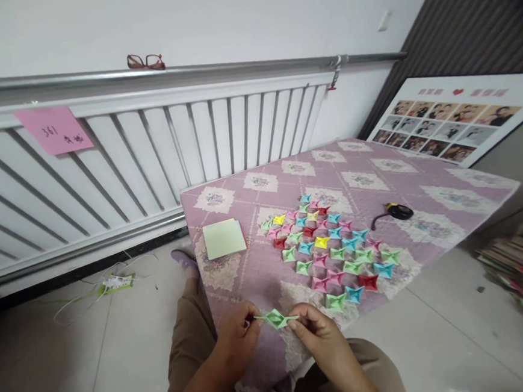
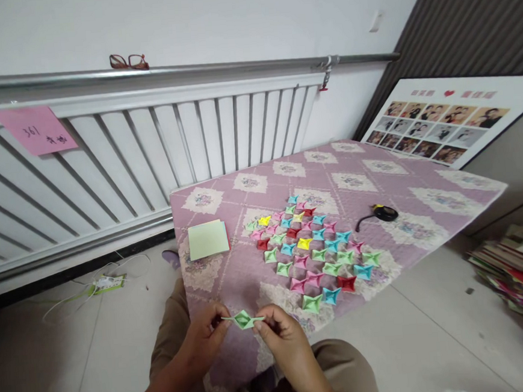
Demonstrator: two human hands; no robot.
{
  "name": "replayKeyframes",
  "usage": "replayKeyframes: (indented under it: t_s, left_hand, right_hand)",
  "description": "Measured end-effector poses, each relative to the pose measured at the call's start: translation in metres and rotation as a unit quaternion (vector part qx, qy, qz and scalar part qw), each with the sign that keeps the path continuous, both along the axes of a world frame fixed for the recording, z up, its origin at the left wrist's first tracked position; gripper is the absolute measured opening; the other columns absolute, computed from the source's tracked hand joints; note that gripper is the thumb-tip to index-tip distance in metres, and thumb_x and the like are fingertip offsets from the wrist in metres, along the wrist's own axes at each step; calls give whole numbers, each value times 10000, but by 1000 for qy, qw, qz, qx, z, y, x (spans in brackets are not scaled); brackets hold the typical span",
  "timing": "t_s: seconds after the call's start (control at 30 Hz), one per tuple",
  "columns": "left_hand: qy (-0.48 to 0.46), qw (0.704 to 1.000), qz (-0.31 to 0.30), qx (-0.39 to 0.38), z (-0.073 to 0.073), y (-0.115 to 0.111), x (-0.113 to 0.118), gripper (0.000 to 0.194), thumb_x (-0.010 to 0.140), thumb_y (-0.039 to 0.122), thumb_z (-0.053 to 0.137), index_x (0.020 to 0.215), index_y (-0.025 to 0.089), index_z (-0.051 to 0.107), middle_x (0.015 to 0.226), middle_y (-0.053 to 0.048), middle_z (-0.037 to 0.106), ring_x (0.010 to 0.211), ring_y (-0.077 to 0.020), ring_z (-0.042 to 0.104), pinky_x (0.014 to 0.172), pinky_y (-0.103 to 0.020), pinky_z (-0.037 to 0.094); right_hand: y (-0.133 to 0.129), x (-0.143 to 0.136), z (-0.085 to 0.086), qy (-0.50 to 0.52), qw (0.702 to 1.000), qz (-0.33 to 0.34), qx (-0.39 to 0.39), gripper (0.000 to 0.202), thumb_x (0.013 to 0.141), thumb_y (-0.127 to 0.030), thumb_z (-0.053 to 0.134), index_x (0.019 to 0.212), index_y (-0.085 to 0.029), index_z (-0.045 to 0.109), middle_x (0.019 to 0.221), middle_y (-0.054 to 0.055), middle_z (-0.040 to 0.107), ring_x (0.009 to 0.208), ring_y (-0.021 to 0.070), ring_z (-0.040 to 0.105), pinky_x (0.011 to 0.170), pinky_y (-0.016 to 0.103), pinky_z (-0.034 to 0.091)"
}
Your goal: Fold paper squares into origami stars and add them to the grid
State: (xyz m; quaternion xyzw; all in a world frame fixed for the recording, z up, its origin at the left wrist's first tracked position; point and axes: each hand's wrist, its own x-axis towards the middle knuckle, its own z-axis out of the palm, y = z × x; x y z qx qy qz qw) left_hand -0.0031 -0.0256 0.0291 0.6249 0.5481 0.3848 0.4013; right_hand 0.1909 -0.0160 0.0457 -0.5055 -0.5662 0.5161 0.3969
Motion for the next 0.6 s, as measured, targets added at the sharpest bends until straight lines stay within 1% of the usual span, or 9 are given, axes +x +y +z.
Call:
replayKeyframes:
  t_s: [0.07, 0.2, 0.3, 0.37, 0.47, 0.53, 0.6]
  left_hand:
    - [-30, 999, 8, -7, 1, 1, 1, 92, 815, 254, 473, 764, 195, 522, 708, 9, 528, 669, -150, 476, 647, -271, 372]
    - [-91, 995, 35, -11, 2, 0, 6, 100, 811, 276, 475, 752, 201, 505, 696, 12, 522, 671, -152, 483, 642, -269, 383]
    - [-99, 994, 51, -10, -3, -1, 8, 111, 824, 284, 461, 757, 205, 501, 686, 15, 527, 668, -156, 495, 646, -273, 396]
    - [-65, 997, 49, -4, -11, 0, 8, 123, 829, 283, 455, 759, 202, 514, 709, 5, 545, 681, -163, 507, 655, -282, 401]
    - [47, 999, 16, 4, -25, 2, 5, 118, 821, 239, 460, 765, 193, 553, 747, -14, 579, 716, -177, 523, 675, -298, 392]
    - [130, 991, -9, 4, -33, 3, 4, 114, 804, 184, 465, 771, 190, 574, 763, -23, 595, 741, -187, 532, 690, -307, 381]
    - [200, 980, -24, -2, -39, 4, 5, 132, 787, 142, 469, 787, 191, 591, 798, -32, 609, 787, -197, 542, 718, -317, 374]
  right_hand:
    - [-1, -1, 0, 16, 1000, -7, -9, 280, 756, -463, 637, 720, -189, 593, 603, -42, 486, 560, 110, 414, 536, 223, 327]
    - [-2, -5, -4, 51, 998, -32, -12, 287, 762, -475, 641, 724, -195, 593, 677, -9, 566, 644, 138, 495, 602, 237, 381]
    - [-3, -8, -11, 72, 996, -51, -11, 275, 778, -471, 625, 739, -201, 586, 701, 0, 590, 688, 154, 528, 646, 250, 409]
    - [-2, -8, -18, 52, 998, -47, -7, 264, 784, -459, 611, 735, -200, 584, 679, -4, 580, 662, 151, 521, 627, 248, 407]
    - [2, -5, -32, -27, 999, -31, 17, 220, 777, -406, 598, 708, -197, 591, 630, -18, 540, 605, 142, 492, 582, 244, 393]
    - [4, -2, -42, -85, 995, -26, 43, 166, 774, -347, 582, 702, -199, 603, 630, -17, 541, 610, 145, 502, 591, 250, 403]
    - [6, 1, -53, -133, 988, -17, 70, 118, 773, -288, 557, 724, -202, 621, 671, -3, 576, 648, 157, 537, 628, 264, 429]
